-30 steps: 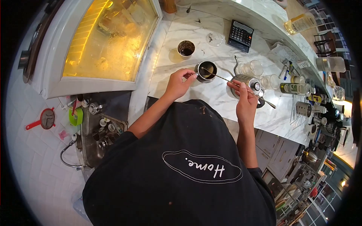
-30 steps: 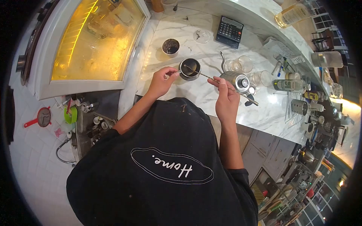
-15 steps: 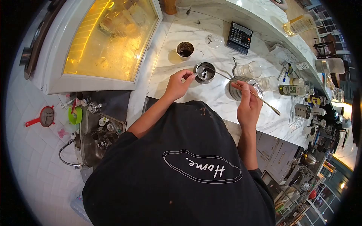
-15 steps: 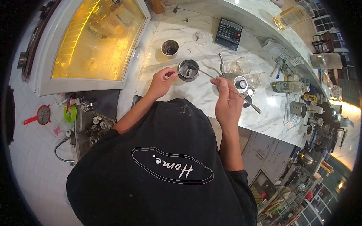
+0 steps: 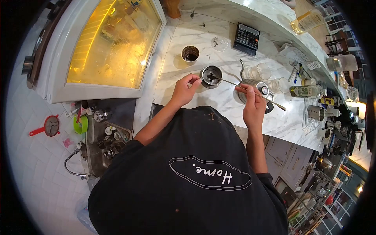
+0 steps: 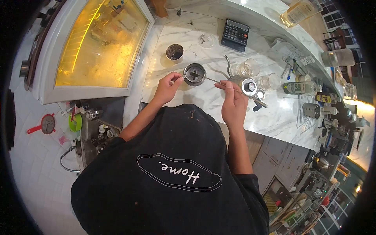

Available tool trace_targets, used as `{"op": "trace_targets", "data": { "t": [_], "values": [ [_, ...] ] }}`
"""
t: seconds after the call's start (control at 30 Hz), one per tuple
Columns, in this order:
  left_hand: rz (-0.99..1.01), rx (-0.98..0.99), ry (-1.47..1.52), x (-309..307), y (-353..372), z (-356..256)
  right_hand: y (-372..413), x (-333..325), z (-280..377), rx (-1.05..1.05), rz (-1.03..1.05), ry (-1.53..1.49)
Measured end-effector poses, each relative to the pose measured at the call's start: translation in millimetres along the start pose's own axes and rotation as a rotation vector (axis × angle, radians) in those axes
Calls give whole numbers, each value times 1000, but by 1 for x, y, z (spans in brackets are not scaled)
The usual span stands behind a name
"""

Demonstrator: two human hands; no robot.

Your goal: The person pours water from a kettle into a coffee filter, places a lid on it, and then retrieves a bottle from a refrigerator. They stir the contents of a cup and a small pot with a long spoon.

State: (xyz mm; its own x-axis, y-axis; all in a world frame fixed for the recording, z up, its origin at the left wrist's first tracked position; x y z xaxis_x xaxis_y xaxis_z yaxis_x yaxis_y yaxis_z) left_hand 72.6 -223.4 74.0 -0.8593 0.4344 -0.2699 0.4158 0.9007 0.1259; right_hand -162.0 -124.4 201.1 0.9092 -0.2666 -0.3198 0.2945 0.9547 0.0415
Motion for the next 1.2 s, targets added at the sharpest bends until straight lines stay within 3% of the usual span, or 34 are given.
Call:
{"op": "trace_targets", "data": {
  "t": [0.43,0.6,0.87,0.97,1.07,1.2],
  "values": [
    [38,26,32,-2,-7,0,11,-28,-5,-23,-276,-257],
    [-71,40,82,-14,-5,13,13,-27,-8,-101,-370,-357],
    [-249,-77,-81,-44,-38,59,8,-17,-20,-83,-360,-304],
    [-322,-9,-188,-44,-67,74,6,-14,-19,-88,-352,-318],
    [-298,-94,-299,-45,-89,71,5,-14,-14,-57,-357,-400],
    [-314,25,-181,-46,-87,68,9,-25,-20,23,-389,-450]
  ]
}}
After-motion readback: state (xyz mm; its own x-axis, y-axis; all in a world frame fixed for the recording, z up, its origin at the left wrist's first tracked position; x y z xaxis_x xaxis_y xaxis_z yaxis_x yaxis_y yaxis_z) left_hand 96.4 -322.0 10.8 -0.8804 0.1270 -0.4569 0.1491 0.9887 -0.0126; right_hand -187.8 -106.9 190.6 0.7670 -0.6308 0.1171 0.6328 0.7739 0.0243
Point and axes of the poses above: each hand's wrist, its own y-axis away from the middle knuckle, its own x-axis out of the palm, z = x × y, the point moved 4 cm from there along -y, towards the middle knuckle, and after that the axes turned 7 degrees about z, right-handed, at the moved point
